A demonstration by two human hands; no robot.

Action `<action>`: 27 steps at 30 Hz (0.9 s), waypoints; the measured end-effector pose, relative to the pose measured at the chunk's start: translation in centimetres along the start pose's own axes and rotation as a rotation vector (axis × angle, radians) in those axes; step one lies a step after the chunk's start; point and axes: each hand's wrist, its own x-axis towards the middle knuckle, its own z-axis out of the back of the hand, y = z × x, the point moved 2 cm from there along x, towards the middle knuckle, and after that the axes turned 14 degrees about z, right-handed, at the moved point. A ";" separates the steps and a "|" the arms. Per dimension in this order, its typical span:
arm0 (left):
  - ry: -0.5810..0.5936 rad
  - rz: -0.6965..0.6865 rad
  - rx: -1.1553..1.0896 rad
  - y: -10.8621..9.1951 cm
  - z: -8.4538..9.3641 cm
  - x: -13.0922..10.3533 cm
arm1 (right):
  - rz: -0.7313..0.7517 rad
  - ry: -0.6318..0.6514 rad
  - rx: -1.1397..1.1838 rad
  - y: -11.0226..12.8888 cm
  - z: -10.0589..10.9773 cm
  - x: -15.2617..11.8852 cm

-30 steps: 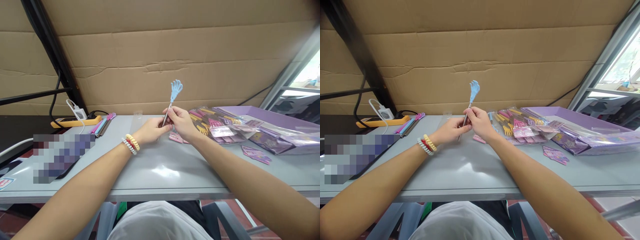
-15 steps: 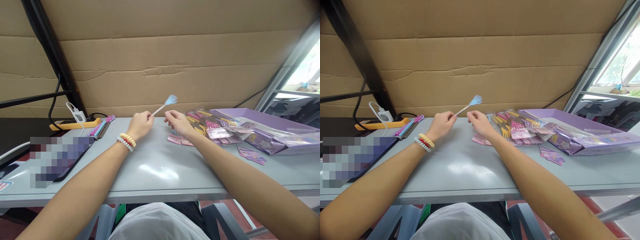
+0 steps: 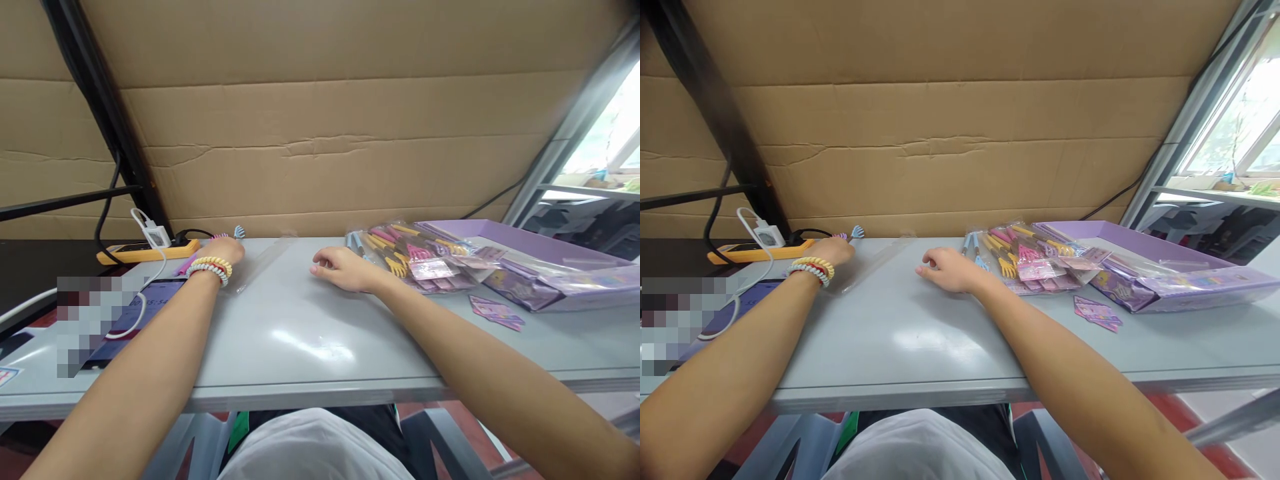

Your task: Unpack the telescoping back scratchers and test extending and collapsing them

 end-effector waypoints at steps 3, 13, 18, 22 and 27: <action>0.076 0.023 0.031 0.1 0.3 0.0 | -0.001 0.019 0.004 0.0 0.0 0.0; 0.094 0.023 0.046 1.5 0.2 0.6 | 0.031 0.059 -0.010 0.0 -0.2 0.1; 0.127 0.001 0.094 1.9 0.0 1.3 | 0.027 0.060 -0.003 0.0 -0.2 0.1; 0.019 0.028 0.071 2.1 -0.2 1.8 | 0.033 0.059 -0.003 -0.1 -0.2 0.1; -0.113 -0.013 0.037 1.9 -0.9 2.3 | 0.041 0.066 -0.020 -0.1 -0.2 0.1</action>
